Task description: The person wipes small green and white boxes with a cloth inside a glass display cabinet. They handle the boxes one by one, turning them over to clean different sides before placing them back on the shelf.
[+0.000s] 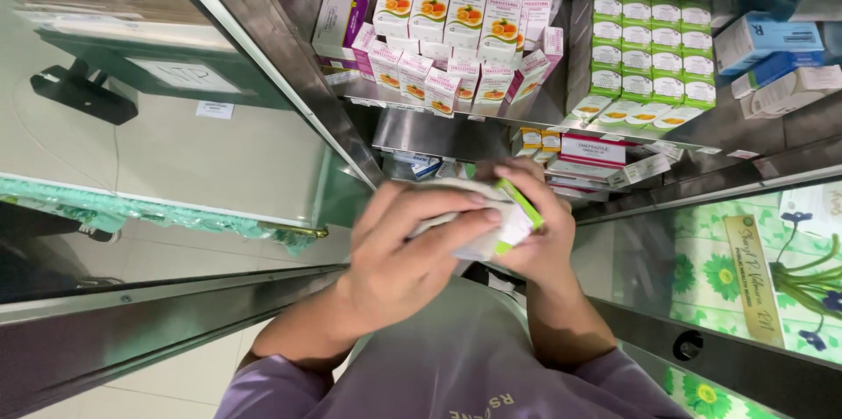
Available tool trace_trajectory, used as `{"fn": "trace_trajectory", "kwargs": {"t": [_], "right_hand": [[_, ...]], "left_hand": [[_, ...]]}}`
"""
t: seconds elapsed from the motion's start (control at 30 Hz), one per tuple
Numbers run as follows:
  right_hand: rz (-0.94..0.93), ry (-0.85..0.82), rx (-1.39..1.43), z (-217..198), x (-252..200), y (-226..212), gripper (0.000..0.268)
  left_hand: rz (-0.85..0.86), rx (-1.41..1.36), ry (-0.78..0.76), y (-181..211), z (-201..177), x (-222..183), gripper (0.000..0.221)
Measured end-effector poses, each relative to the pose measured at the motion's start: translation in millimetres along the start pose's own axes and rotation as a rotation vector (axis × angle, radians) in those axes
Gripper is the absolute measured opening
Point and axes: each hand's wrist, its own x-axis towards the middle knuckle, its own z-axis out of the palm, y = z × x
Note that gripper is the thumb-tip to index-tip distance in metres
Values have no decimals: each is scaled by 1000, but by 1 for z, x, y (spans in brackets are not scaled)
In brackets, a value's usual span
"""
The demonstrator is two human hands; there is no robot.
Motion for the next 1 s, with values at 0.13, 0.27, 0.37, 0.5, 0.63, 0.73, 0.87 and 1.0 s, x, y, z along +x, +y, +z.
{"fn": "trace_trajectory", "kwargs": {"t": [0.13,0.27,0.37,0.5,0.63,0.73,0.87,1.0], "right_hand": [[-134,-92,-132,13,38,-24,53],[-200,-14,-203,17,54,-39,45],[-234,-35,-219,22,54,-41,46],[-254,-85,-247,36,57,-45,40],[-183,-59,-275,36,58,-36,43],[-188,-44,-283,34,62,-44,48],[-197,-39,-245,40,57,-41,46],[-152,-7,-259,40,54,-43,43]], "left_hand": [[41,88,-33,9,-3,8,42],[124,89,-11,10,-16,5,29],[84,106,23,2,-24,4,27],[62,152,16,0,-30,11,34],[191,156,16,4,-17,8,21],[118,61,-60,-4,-27,7,28],[57,103,-28,-13,-33,19,34],[162,115,-8,-10,-17,18,24]]}}
